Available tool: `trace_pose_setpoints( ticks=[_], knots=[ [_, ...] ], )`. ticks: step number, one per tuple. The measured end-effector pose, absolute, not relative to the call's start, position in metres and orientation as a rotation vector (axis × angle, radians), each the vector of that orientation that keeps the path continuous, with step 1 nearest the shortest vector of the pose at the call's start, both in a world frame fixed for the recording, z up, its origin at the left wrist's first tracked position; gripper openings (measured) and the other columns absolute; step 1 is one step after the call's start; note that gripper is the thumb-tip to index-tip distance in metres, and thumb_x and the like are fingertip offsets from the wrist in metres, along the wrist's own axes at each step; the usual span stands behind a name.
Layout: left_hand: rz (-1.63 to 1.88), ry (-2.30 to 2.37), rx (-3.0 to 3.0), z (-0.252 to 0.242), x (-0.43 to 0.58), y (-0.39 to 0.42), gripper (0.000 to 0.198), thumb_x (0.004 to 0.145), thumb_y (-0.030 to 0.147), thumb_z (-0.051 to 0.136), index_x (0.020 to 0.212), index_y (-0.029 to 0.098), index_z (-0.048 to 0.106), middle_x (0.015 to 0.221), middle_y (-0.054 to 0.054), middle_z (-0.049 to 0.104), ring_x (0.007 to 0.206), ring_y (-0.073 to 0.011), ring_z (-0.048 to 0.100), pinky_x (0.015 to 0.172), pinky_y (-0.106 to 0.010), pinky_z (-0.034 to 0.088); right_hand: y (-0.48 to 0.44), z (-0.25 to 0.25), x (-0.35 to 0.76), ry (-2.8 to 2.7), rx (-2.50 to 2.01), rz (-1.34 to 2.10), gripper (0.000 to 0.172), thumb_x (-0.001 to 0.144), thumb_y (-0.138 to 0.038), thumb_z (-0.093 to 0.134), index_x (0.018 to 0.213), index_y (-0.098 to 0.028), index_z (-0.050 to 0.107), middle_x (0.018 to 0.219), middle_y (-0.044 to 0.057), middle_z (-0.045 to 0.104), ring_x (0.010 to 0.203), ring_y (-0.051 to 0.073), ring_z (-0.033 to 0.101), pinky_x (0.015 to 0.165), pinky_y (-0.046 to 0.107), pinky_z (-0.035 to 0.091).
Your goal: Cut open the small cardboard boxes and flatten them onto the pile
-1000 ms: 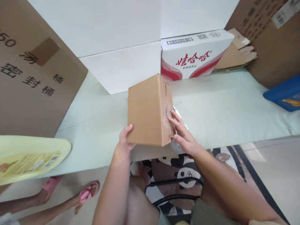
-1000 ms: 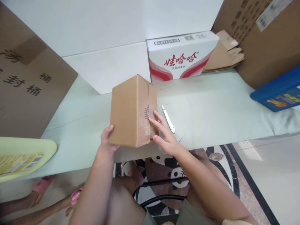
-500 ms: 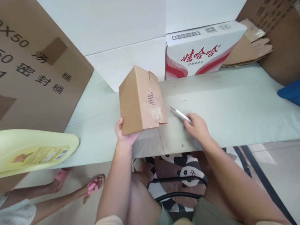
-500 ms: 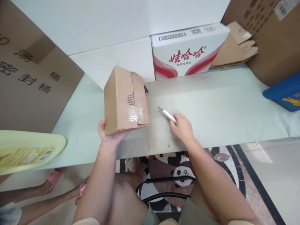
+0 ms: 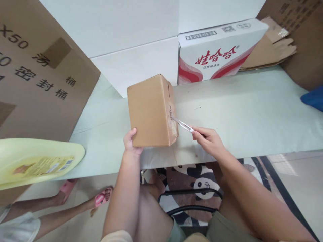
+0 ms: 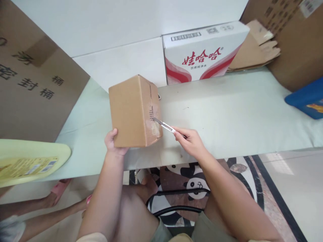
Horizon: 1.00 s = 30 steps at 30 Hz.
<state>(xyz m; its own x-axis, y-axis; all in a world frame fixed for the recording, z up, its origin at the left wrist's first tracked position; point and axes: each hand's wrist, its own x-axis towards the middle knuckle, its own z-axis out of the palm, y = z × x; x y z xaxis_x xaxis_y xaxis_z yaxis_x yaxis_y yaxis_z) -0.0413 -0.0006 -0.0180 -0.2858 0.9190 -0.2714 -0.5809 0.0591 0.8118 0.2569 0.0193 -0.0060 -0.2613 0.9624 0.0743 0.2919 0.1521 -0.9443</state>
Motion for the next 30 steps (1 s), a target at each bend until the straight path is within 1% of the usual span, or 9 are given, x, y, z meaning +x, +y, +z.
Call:
trace_pose_setpoints(
  ticks=[2, 6, 9, 12, 14, 17, 23, 27, 30],
  knots=[
    [1.572, 1.068, 0.446, -0.0164, -0.0386, -0.0001, 0.032, 0.064, 0.036, 0.075, 0.090, 0.019, 0.073, 0.085, -0.006, 0.077, 0.076, -0.0243, 0.073, 0.067, -0.034, 0.060, 0.0191, -0.0077, 0.2576, -1.700, -1.218, 1.085, 0.036, 0.089, -0.039, 0.057, 0.101, -0.017, 0.083, 0.061, -0.001, 0.057, 0.053, 0.011, 0.048, 0.052, 0.024, 0.040],
    [1.582, 1.060, 0.435, -0.0156, -0.0374, 0.0004, 0.035, 0.068, 0.039, 0.074, 0.097, 0.020, 0.073, 0.090, -0.007, 0.077, 0.088, -0.0273, 0.074, 0.073, -0.036, 0.060, 0.0181, -0.0100, 0.2595, -1.705, -1.237, 1.021, 0.037, 0.090, -0.040, 0.056, 0.101, -0.017, 0.083, 0.061, 0.000, 0.058, 0.053, 0.011, 0.050, 0.053, 0.024, 0.041],
    [1.578, 1.048, 0.410, -0.0167, -0.0386, 0.0008, 0.036, 0.068, 0.039, 0.073, 0.098, 0.020, 0.073, 0.092, -0.006, 0.078, 0.089, -0.0271, 0.074, 0.074, -0.036, 0.061, 0.0169, -0.0101, 0.2591, -1.720, -1.224, 1.020, 0.037, 0.090, -0.040, 0.056, 0.102, -0.017, 0.083, 0.061, 0.000, 0.060, 0.053, 0.012, 0.050, 0.052, 0.024, 0.042],
    [1.565, 1.065, 0.418, -0.0179, -0.0390, 0.0009, 0.034, 0.067, 0.038, 0.074, 0.095, 0.019, 0.074, 0.090, -0.007, 0.078, 0.088, -0.0276, 0.074, 0.074, -0.036, 0.061, 0.0157, -0.0092, 0.2569, -1.727, -1.208, 0.987, 0.037, 0.092, -0.039, 0.055, 0.106, -0.017, 0.082, 0.062, 0.000, 0.061, 0.054, 0.012, 0.051, 0.053, 0.024, 0.043],
    [1.564, 1.073, 0.431, -0.0182, -0.0384, 0.0008, 0.033, 0.066, 0.037, 0.075, 0.093, 0.019, 0.074, 0.088, -0.007, 0.078, 0.086, -0.0273, 0.074, 0.073, -0.036, 0.061, 0.0152, -0.0083, 0.2553, -1.756, -1.175, 0.965, 0.037, 0.092, -0.038, 0.054, 0.104, -0.018, 0.082, 0.062, 0.000, 0.060, 0.054, 0.012, 0.051, 0.054, 0.024, 0.043],
    [1.590, 1.074, 0.455, -0.0178, -0.0362, 0.0005, 0.032, 0.068, 0.038, 0.073, 0.095, 0.019, 0.074, 0.087, -0.008, 0.077, 0.087, -0.0277, 0.074, 0.074, -0.036, 0.061, 0.0146, -0.0067, 0.2543, -1.818, -1.141, 0.947, 0.037, 0.094, -0.038, 0.052, 0.102, -0.019, 0.082, 0.061, 0.000, 0.059, 0.054, 0.012, 0.051, 0.055, 0.025, 0.043],
    [1.652, 1.056, 0.459, -0.0167, -0.0327, -0.0008, 0.030, 0.068, 0.037, 0.073, 0.093, 0.020, 0.074, 0.087, -0.005, 0.078, 0.080, -0.0238, 0.075, 0.071, -0.033, 0.061, 0.0149, -0.0028, 0.2578, -1.887, -1.126, 0.977, 0.038, 0.095, -0.039, 0.051, 0.106, -0.018, 0.081, 0.060, 0.000, 0.056, 0.054, 0.012, 0.051, 0.055, 0.024, 0.042],
    [1.591, 1.080, 0.432, -0.0195, -0.0334, -0.0025, 0.031, 0.069, 0.037, 0.073, 0.094, 0.019, 0.073, 0.089, -0.007, 0.078, 0.081, -0.0253, 0.074, 0.073, -0.035, 0.061, 0.0151, -0.0016, 0.2585, -1.904, -1.093, 0.972, 0.037, 0.095, -0.036, 0.052, 0.107, -0.018, 0.082, 0.059, -0.001, 0.054, 0.052, 0.011, 0.048, 0.054, 0.023, 0.041],
    [1.536, 1.103, 0.440, -0.0212, -0.0333, -0.0028, 0.032, 0.070, 0.039, 0.073, 0.096, 0.019, 0.072, 0.088, -0.008, 0.077, 0.082, -0.0273, 0.074, 0.076, -0.039, 0.060, 0.0142, -0.0017, 0.2572, -1.902, -1.090, 0.981, 0.037, 0.095, -0.037, 0.052, 0.108, -0.019, 0.081, 0.059, -0.001, 0.057, 0.053, 0.011, 0.050, 0.055, 0.024, 0.042]
  ],
)
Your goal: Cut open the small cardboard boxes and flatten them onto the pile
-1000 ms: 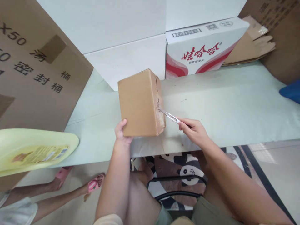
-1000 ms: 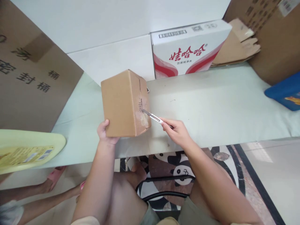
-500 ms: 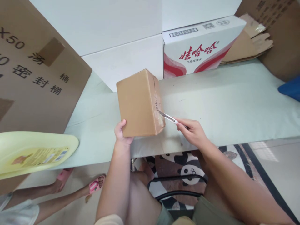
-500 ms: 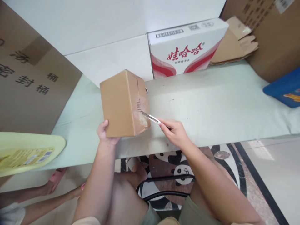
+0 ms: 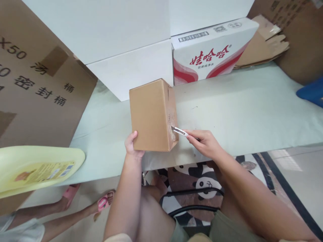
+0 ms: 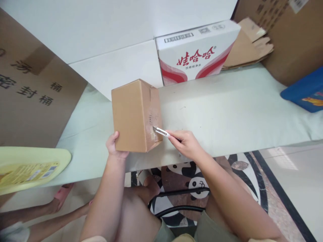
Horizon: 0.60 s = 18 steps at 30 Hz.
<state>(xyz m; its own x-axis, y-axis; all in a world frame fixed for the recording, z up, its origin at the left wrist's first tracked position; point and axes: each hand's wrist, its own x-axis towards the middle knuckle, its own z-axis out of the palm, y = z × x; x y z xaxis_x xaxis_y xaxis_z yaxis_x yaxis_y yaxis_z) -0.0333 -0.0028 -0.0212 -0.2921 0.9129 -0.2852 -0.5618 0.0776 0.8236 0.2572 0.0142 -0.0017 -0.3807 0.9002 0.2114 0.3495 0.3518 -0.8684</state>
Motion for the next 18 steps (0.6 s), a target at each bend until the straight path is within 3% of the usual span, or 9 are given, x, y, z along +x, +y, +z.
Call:
trace_pose_setpoints(
  ticks=[8, 14, 16, 18],
  knots=[
    [1.626, 1.060, 0.407, -0.014, -0.032, 0.002, 0.043, 0.069, 0.046, 0.073, 0.106, 0.024, 0.069, 0.104, -0.005, 0.075, 0.096, -0.0266, 0.071, 0.081, -0.039, 0.057, 0.007, -0.001, 0.258, -1.878, -1.071, 1.109, 0.035, 0.094, -0.036, 0.053, 0.106, -0.020, 0.082, 0.070, 0.002, 0.070, 0.059, 0.013, 0.059, 0.058, 0.025, 0.045],
    [1.633, 0.969, 0.318, -0.011, -0.029, 0.004, 0.047, 0.074, 0.056, 0.067, 0.109, 0.024, 0.070, 0.109, -0.008, 0.074, 0.098, -0.0296, 0.070, 0.078, -0.044, 0.057, 0.016, -0.011, 0.274, -1.603, -1.391, 0.965, 0.040, 0.094, -0.041, 0.051, 0.111, -0.016, 0.077, 0.067, 0.002, 0.064, 0.050, 0.012, 0.049, 0.049, 0.026, 0.040],
    [1.569, 0.917, 0.307, -0.008, -0.026, 0.003, 0.050, 0.076, 0.060, 0.064, 0.111, 0.024, 0.070, 0.114, -0.012, 0.073, 0.104, -0.0332, 0.068, 0.080, -0.048, 0.058, 0.023, -0.021, 0.277, -1.600, -1.520, 0.880, 0.039, 0.094, -0.038, 0.049, 0.116, -0.017, 0.073, 0.074, 0.004, 0.068, 0.053, 0.015, 0.054, 0.055, 0.030, 0.046],
    [1.478, 0.878, 0.296, -0.004, -0.021, 0.003, 0.054, 0.077, 0.062, 0.063, 0.114, 0.023, 0.070, 0.118, -0.015, 0.072, 0.110, -0.0364, 0.067, 0.081, -0.051, 0.058, 0.029, -0.031, 0.277, -1.655, -1.573, 0.804, 0.040, 0.093, -0.034, 0.048, 0.122, -0.019, 0.070, 0.089, 0.009, 0.074, 0.069, 0.022, 0.065, 0.070, 0.038, 0.054]
  ],
)
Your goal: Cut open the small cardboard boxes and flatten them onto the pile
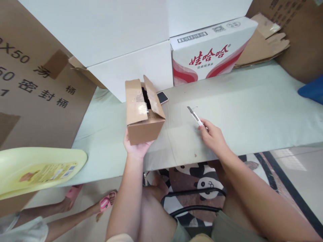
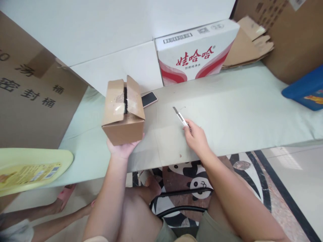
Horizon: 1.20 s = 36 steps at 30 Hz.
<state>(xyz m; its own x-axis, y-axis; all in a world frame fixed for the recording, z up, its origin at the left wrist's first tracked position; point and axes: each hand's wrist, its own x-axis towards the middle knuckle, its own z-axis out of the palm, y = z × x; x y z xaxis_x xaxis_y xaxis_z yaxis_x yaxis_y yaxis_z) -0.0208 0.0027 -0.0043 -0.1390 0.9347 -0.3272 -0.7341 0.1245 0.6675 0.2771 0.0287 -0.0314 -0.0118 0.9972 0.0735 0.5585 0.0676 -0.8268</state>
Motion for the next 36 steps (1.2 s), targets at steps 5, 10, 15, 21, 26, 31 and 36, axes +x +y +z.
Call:
trace_pose_setpoints(
  ticks=[5, 10, 15, 21, 26, 31, 36],
  knots=[
    [1.253, 0.885, 0.287, -0.014, -0.003, 0.003, 0.043, 0.075, 0.052, 0.072, 0.103, 0.019, 0.073, 0.103, -0.013, 0.076, 0.091, -0.0306, 0.072, 0.072, -0.043, 0.060, 0.028, -0.036, 0.269, -1.753, -1.376, 0.673, 0.045, 0.093, -0.044, 0.054, 0.128, -0.019, 0.067, 0.135, 0.018, 0.065, 0.128, 0.036, 0.058, 0.112, 0.059, 0.041],
    [1.253, 1.169, 0.613, -0.033, 0.013, -0.001, 0.051, 0.071, 0.042, 0.081, 0.117, 0.022, 0.071, 0.115, -0.010, 0.075, 0.099, -0.0266, 0.073, 0.083, -0.036, 0.058, 0.017, -0.030, 0.262, -1.695, -1.031, 1.077, 0.055, 0.101, -0.055, 0.044, 0.148, -0.029, 0.049, 0.152, 0.011, 0.053, 0.138, 0.030, 0.053, 0.113, 0.051, 0.045],
    [1.470, 1.145, 1.437, -0.012, 0.014, -0.017, 0.094, 0.067, 0.079, 0.071, 0.145, 0.029, 0.054, 0.164, -0.012, 0.037, 0.154, -0.0377, 0.027, 0.122, -0.049, 0.030, 0.012, -0.033, 0.262, -1.696, -0.891, 1.114, 0.058, 0.101, -0.056, 0.046, 0.156, -0.041, 0.036, 0.167, 0.004, 0.031, 0.153, 0.031, 0.034, 0.118, 0.054, 0.040],
    [1.510, 1.405, 1.783, 0.015, 0.016, -0.028, 0.062, 0.079, 0.047, 0.078, 0.135, 0.025, 0.062, 0.148, -0.013, 0.057, 0.143, -0.0345, 0.047, 0.119, -0.052, 0.036, 0.007, -0.024, 0.256, -1.892, -0.815, 1.009, 0.055, 0.102, -0.043, 0.050, 0.155, -0.042, 0.038, 0.166, 0.003, 0.035, 0.152, 0.028, 0.035, 0.122, 0.052, 0.036],
    [1.928, 1.498, 0.767, -0.001, -0.002, -0.009, 0.048, 0.079, 0.035, 0.076, 0.125, 0.027, 0.062, 0.129, -0.008, 0.068, 0.119, -0.0256, 0.066, 0.101, -0.040, 0.054, 0.010, -0.028, 0.250, -1.803, -1.055, 1.002, 0.042, 0.097, -0.035, 0.052, 0.137, -0.027, 0.055, 0.131, 0.013, 0.066, 0.118, 0.028, 0.064, 0.097, 0.048, 0.055],
    [1.710, 1.633, 0.543, -0.020, -0.024, -0.003, 0.075, 0.062, 0.018, 0.083, 0.129, 0.032, 0.054, 0.118, -0.006, 0.069, 0.106, -0.0233, 0.069, 0.087, -0.036, 0.058, 0.013, -0.030, 0.250, -1.664, -1.231, 1.105, 0.016, 0.091, -0.036, 0.056, 0.100, -0.023, 0.060, 0.095, 0.007, 0.072, 0.092, 0.026, 0.069, 0.089, 0.046, 0.055],
    [1.452, 1.768, 1.037, -0.028, -0.029, -0.004, 0.017, 0.068, 0.018, 0.077, 0.084, 0.024, 0.074, 0.108, -0.011, 0.072, 0.153, -0.0321, 0.028, 0.124, -0.048, 0.027, 0.012, -0.035, 0.255, -1.644, -1.117, 1.110, 0.030, 0.085, -0.052, 0.065, 0.098, -0.026, 0.055, 0.134, 0.012, 0.062, 0.150, 0.036, 0.034, 0.116, 0.059, 0.034]
  ],
)
